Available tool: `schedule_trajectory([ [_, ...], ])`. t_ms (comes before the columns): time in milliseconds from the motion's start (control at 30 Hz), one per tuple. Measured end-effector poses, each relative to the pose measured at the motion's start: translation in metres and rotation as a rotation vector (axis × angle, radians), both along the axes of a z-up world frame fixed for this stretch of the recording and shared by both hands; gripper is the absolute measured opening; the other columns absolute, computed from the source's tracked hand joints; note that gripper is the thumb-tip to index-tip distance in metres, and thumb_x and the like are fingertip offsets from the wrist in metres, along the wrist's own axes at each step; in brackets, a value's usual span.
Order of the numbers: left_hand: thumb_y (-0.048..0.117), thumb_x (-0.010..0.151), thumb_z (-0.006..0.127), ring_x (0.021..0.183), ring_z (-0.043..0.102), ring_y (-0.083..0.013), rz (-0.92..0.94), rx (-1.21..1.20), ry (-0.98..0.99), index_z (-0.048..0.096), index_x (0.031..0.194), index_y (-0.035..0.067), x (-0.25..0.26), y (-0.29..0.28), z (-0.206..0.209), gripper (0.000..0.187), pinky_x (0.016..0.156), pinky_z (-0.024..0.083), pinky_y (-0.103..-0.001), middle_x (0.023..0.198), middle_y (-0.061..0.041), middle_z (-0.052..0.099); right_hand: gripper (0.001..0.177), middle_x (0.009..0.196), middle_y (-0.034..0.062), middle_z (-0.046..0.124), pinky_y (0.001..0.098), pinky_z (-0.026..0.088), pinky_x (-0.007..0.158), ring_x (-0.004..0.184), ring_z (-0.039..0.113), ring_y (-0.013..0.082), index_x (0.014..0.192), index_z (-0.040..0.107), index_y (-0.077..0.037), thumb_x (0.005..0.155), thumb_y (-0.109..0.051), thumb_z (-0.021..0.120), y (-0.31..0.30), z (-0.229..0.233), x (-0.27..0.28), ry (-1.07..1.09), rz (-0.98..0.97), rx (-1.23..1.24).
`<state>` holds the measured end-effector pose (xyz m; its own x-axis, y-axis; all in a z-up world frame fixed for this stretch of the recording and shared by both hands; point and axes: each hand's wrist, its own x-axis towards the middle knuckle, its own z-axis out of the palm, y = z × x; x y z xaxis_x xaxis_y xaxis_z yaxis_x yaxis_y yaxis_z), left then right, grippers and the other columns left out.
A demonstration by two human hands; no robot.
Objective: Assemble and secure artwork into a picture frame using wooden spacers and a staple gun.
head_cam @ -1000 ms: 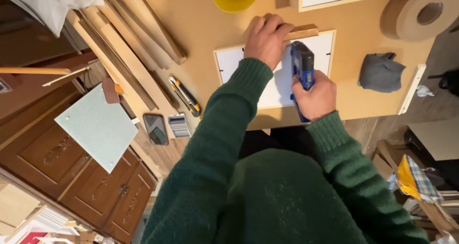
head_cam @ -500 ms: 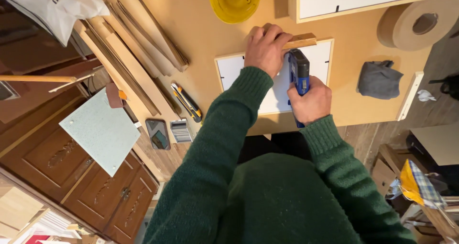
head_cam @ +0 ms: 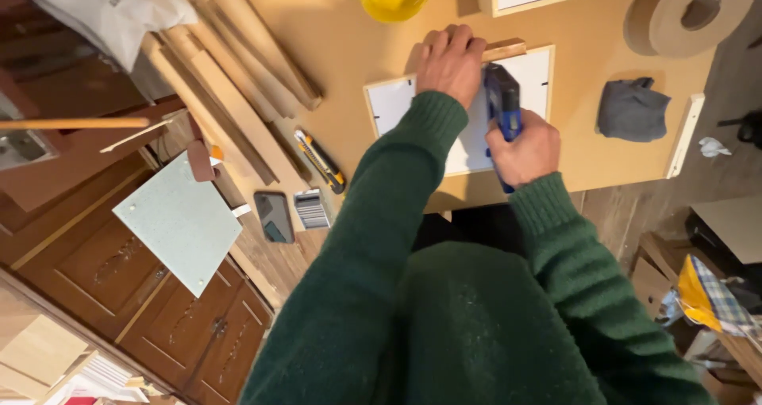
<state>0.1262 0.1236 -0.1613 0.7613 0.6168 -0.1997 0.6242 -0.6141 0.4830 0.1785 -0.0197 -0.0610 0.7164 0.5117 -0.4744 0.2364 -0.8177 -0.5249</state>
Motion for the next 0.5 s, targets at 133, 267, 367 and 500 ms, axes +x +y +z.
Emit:
schedule_trajectory([
  [133, 0.012, 0.087, 0.061, 0.113, 0.055, -0.0273, 0.019, -0.011, -0.119, 0.073, 0.112, 0.013, -0.007, 0.009, 0.034, 0.027, 0.097, 0.045, -0.044, 0.112, -0.004, 0.061, 0.03, 0.075, 0.0205, 0.066, 0.0459, 0.053, 0.069, 0.068, 0.067, 0.0363, 0.09, 0.07, 0.002, 0.09, -0.027, 0.077, -0.024, 0.015, 0.001, -0.071, 0.001, 0.088],
  [267, 0.016, 0.088, 0.069, 0.113, 0.059, -0.0297, 0.172, -0.02, -0.27, 0.069, 0.117, 0.008, -0.07, -0.024, 0.056, 0.03, 0.101, 0.046, -0.045, 0.114, -0.008, 0.063, 0.029, 0.079, 0.0177, 0.069, 0.0416, 0.054, 0.071, 0.071, 0.069, 0.029, 0.097, 0.071, 0.003, 0.093, -0.025, 0.077, -0.063, 0.044, 0.001, -0.044, -0.044, 0.111],
  [367, 0.017, 0.088, 0.071, 0.098, 0.072, -0.022, 0.894, -0.719, -0.357, 0.062, 0.122, 0.003, -0.139, -0.085, 0.037, 0.038, 0.089, 0.059, -0.036, 0.109, -0.01, 0.073, 0.026, 0.085, 0.0129, 0.073, 0.0363, 0.056, 0.074, 0.076, 0.071, 0.0207, 0.103, 0.072, 0.002, 0.094, -0.022, 0.073, -0.092, 0.051, 0.004, 0.067, -0.092, 0.131],
  [500, 0.009, 0.083, 0.077, 0.094, 0.068, -0.0244, 1.344, -0.726, -0.457, 0.05, 0.13, -0.005, -0.191, -0.173, -0.002, 0.056, 0.077, 0.06, -0.037, 0.113, -0.017, 0.066, 0.024, 0.088, 0.0099, 0.076, 0.0334, 0.058, 0.077, 0.08, 0.074, 0.0169, 0.104, 0.074, 0.001, 0.095, -0.021, 0.071, -0.114, 0.04, 0.018, 0.167, 0.02, 0.095],
])
